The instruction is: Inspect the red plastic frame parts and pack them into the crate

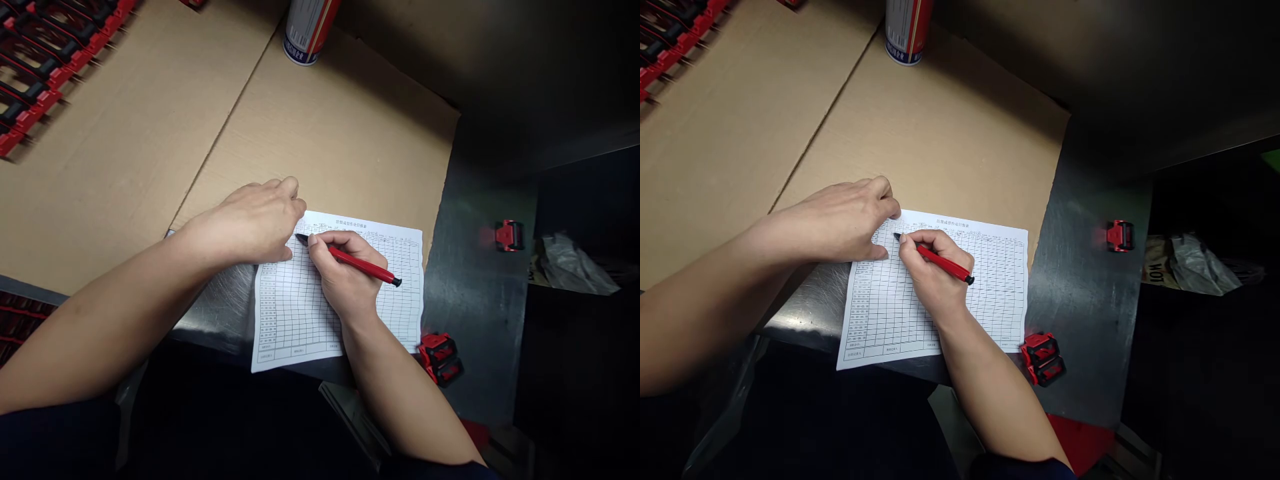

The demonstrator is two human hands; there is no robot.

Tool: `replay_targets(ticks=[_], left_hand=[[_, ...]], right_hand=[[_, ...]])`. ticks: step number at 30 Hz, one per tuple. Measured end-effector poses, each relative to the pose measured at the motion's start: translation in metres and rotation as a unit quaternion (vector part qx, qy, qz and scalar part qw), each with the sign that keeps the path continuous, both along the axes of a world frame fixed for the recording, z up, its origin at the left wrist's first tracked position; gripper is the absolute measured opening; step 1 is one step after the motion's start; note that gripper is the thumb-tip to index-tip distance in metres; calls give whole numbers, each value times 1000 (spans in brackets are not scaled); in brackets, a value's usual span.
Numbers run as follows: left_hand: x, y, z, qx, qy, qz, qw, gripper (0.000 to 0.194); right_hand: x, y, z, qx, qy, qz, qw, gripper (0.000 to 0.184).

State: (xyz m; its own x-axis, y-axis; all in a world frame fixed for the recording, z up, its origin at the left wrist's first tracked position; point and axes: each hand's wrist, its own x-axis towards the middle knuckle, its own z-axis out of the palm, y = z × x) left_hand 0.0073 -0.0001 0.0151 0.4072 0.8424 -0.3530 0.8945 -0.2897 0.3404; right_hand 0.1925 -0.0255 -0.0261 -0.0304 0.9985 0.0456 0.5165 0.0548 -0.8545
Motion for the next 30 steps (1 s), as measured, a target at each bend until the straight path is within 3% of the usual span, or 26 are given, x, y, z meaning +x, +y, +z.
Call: replay_targets(ticks=[30], left_hand=[[0, 0, -2, 10, 1, -1, 1000, 50]], right_hand=[[0, 0, 1, 1, -14, 0, 1000, 11]])
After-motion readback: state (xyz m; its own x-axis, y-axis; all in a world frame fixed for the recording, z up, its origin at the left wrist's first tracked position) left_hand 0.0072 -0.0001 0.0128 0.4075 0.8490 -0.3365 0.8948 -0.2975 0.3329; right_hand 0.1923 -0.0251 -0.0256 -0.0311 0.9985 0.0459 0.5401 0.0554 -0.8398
